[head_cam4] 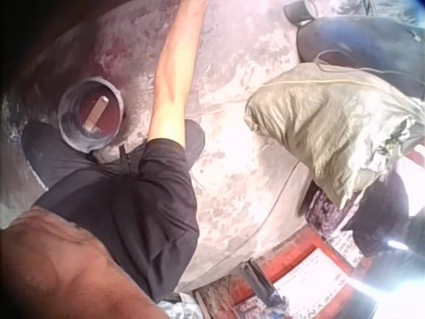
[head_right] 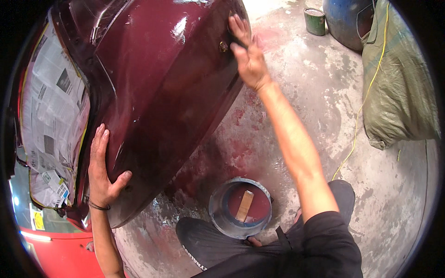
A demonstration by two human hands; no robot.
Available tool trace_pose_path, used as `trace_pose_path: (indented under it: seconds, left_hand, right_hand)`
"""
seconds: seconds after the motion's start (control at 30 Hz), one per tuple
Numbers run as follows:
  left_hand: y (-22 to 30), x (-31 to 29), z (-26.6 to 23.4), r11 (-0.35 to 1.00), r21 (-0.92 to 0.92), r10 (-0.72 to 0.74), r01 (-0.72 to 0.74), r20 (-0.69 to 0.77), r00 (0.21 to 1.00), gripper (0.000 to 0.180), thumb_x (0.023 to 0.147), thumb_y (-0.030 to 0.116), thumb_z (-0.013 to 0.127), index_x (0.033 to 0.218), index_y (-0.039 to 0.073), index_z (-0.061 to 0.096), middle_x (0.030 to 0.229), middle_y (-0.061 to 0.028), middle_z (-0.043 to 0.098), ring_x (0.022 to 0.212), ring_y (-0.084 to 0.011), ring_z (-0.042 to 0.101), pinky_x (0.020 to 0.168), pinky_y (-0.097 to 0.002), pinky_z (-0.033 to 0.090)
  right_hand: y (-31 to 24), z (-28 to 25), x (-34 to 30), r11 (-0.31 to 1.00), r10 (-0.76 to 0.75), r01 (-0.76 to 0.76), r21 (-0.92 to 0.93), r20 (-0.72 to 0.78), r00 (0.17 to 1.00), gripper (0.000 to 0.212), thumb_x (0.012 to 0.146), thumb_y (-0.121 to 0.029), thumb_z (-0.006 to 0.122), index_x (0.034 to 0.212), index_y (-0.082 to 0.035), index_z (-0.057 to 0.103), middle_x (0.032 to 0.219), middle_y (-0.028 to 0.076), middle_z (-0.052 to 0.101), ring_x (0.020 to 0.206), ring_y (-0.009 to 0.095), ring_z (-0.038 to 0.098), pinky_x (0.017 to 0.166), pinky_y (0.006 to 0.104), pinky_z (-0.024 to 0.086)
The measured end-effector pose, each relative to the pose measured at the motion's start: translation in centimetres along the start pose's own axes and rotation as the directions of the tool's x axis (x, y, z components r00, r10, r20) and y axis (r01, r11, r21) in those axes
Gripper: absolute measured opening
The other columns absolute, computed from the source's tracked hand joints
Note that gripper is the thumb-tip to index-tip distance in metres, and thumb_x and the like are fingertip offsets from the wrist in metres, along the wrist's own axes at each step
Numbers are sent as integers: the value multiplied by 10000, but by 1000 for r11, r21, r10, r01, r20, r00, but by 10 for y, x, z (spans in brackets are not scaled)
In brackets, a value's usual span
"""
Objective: The person sits on the floor and uses a sanding block to rub the surface of a maroon car bumper. They repeatedly dip the block into a bucket of liquid and continue sanding the bumper's surface.
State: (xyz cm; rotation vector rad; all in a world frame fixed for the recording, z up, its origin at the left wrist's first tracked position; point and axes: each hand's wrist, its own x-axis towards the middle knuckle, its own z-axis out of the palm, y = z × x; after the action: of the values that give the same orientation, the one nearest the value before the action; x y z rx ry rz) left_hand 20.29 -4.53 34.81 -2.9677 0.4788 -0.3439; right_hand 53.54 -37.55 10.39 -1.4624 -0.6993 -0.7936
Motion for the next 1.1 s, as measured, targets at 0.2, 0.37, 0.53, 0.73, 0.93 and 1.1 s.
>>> trace_pose_path:
  seconds: [0.2, 0.37, 0.53, 0.73, 0.93, 1.1]
  left_hand:
    - [-1, -2, 0, 1000, -2, 1, -1, -9, 1000, 1027, 890, 506, 825, 1719, 48, 425, 1789, -231, 400, 1681, -429, 337, 1369, -585, 241]
    - [-3, -4, 2, 1000, 3, 6, -6, -30, 1000, 1032, 887, 512, 832, 1726, 72, 423, 1792, -218, 402, 1671, -429, 355, 1366, -597, 244]
    - [-7, -5, 7, 1000, -19, 20, -21, -68, 998, 1032, 870, 462, 864, 1729, 92, 427, 1797, -195, 406, 1665, -420, 368, 1362, -601, 258]
    - [-6, -8, 8, 999, -21, 39, -41, -98, 994, 1033, 862, 454, 882, 1726, 107, 437, 1792, -191, 415, 1663, -416, 373, 1359, -600, 267]
    - [-8, -6, 9, 999, -30, 31, -34, -99, 995, 1020, 865, 456, 881, 1721, 110, 447, 1784, -190, 428, 1657, -421, 382, 1358, -601, 269]
    - [-9, -8, 9, 998, -48, 29, -35, -114, 993, 1013, 863, 459, 881, 1716, 113, 456, 1782, -185, 431, 1653, -419, 389, 1357, -601, 273]
  right_hand:
    - [-130, 108, -125, 954, 300, -298, 37, -110, 948, 717, 1175, -325, 486, 1823, -152, 231, 1901, 122, 184, 1765, 360, 33, 1354, 633, -115]
    - [-109, 107, -112, 910, 411, -415, 10, -165, 897, 661, 1219, -360, 376, 1817, -121, 223, 1897, 144, 179, 1758, 365, 79, 1344, 677, -88]
    - [-131, 106, -65, 840, 540, -527, 130, -294, 788, 742, 1233, -474, 317, 1814, -59, 114, 1897, 180, 123, 1757, 367, 74, 1365, 676, -6]
    - [-236, 164, -149, 798, 602, -602, 37, -79, 794, 755, 1233, -438, 310, 1825, -94, -8, 1914, 156, -22, 1753, 416, -52, 1327, 726, -53]
    - [-81, 95, -54, 837, 546, -524, 161, -325, 772, 775, 1229, -540, 286, 1803, -34, 165, 1882, 201, 169, 1749, 340, 133, 1410, 453, 139]
    - [-178, 147, -98, 877, 465, -480, 27, -300, 833, 688, 1245, -438, 272, 1831, -123, 96, 1908, 171, 47, 1757, 396, 14, 1349, 705, -1]
